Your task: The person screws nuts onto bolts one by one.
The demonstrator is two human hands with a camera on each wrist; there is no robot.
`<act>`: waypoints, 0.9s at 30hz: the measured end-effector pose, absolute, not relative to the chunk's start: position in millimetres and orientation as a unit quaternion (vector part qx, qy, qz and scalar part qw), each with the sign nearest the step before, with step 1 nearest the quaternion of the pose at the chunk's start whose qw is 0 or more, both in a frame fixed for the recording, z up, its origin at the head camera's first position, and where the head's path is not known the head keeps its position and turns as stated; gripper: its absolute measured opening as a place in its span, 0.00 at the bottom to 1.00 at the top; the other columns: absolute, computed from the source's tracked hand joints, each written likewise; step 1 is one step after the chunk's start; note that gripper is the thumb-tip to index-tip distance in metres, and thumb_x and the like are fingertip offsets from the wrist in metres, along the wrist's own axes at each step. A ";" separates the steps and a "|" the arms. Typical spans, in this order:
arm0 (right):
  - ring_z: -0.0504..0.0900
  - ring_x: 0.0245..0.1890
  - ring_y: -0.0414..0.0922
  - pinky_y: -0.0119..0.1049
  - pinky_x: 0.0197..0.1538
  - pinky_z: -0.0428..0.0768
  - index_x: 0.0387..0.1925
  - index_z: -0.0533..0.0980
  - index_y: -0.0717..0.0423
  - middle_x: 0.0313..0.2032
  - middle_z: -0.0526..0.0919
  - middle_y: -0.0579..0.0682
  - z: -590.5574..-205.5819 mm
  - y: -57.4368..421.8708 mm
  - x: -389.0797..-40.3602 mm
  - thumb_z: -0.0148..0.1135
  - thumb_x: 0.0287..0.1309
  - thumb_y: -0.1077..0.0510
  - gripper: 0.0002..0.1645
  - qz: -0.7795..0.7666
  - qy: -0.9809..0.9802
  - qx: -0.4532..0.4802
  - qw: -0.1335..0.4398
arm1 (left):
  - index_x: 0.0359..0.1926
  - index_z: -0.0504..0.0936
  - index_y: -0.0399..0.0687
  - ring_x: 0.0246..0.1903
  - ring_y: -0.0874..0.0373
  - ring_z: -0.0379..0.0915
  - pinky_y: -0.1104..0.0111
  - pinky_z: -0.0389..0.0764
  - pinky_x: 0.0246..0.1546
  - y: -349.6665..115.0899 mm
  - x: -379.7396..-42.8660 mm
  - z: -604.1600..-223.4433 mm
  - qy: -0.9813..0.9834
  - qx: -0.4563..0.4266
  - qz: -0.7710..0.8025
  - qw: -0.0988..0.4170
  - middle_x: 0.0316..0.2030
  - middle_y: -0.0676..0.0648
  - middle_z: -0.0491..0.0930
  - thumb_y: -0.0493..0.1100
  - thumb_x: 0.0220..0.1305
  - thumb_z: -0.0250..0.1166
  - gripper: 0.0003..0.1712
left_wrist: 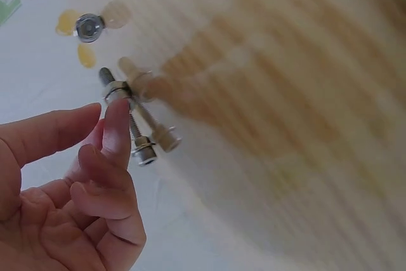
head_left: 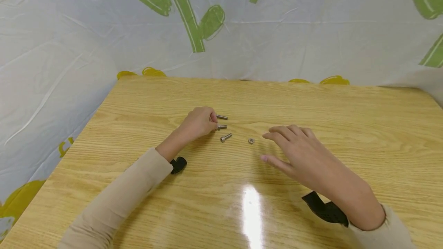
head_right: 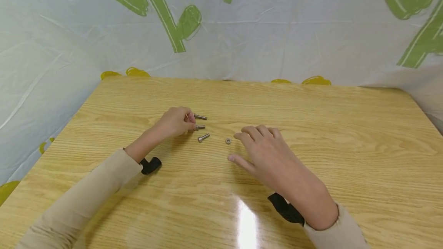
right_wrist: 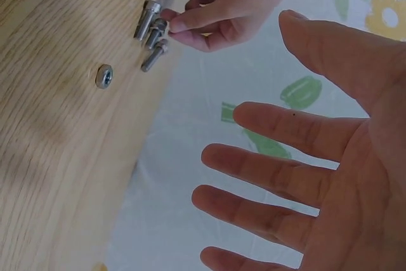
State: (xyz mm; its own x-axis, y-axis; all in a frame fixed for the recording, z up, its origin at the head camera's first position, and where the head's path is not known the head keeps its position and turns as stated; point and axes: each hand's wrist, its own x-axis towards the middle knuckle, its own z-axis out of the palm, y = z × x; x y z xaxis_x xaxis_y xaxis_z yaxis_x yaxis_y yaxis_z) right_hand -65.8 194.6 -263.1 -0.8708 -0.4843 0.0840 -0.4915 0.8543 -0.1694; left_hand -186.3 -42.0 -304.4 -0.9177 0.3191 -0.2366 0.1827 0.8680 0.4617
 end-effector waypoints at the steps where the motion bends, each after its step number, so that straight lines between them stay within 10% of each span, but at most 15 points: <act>1: 0.70 0.56 0.55 0.58 0.56 0.66 0.57 0.71 0.55 0.56 0.73 0.54 -263.3 194.5 -66.0 0.55 0.62 0.42 0.29 0.093 -0.963 0.252 0.017 | 0.36 0.78 0.45 0.28 0.58 0.70 0.70 0.70 0.27 -42.1 -185.9 -303.2 0.954 0.131 0.223 0.154 0.33 0.48 0.79 0.43 0.62 0.62 0.06; 21: 0.71 0.56 0.56 0.58 0.56 0.66 0.57 0.72 0.55 0.56 0.74 0.54 -264.1 194.2 -66.6 0.53 0.62 0.40 0.29 0.090 -0.964 0.249 0.009 | 0.32 0.82 0.49 0.29 0.62 0.72 0.70 0.73 0.28 -26.5 -163.5 -298.0 0.959 0.196 0.130 0.155 0.33 0.54 0.80 0.47 0.59 0.63 0.07; 27: 0.71 0.56 0.57 0.59 0.56 0.66 0.57 0.72 0.54 0.57 0.73 0.55 -263.7 194.4 -66.2 0.53 0.62 0.40 0.29 0.092 -0.964 0.251 0.009 | 0.12 0.66 0.51 0.15 0.64 0.52 0.74 0.55 0.15 -24.2 -160.8 -299.9 0.960 0.200 0.116 0.159 0.13 0.56 0.59 0.46 0.58 0.64 0.21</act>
